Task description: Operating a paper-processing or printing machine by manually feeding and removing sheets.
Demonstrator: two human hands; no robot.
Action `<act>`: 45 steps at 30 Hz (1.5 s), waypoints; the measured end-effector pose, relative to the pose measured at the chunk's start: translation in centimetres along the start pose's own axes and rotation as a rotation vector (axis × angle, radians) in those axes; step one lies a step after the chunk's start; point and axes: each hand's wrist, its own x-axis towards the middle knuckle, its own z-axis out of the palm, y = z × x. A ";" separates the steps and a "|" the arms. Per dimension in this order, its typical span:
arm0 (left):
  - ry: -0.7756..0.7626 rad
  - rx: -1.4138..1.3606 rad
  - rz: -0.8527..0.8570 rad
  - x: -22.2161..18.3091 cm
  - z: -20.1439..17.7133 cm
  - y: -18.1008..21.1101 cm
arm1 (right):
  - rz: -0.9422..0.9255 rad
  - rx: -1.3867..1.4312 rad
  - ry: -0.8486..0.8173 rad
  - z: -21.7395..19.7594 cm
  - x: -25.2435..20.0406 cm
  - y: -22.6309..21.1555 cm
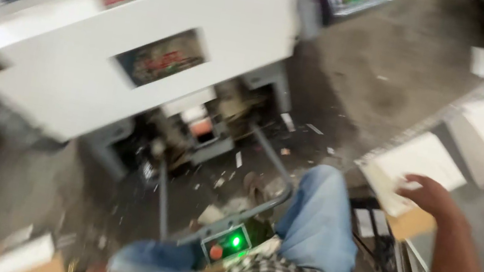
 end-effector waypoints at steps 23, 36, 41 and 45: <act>-0.107 0.227 0.343 33.4 10.6 21.5 | -0.134 0.362 0.477 1.0 -0.1 -2.6; -0.127 0.214 0.438 27.3 -8.0 17.1 | -1.192 -0.244 0.243 15.4 -6.9 -34.0; 0.075 0.405 0.145 17.2 -19.5 7.8 | -1.197 -0.417 0.107 19.1 -8.9 -40.1; 0.281 0.863 -0.291 4.3 -24.5 1.9 | -1.273 -0.456 0.121 22.1 -7.2 -41.9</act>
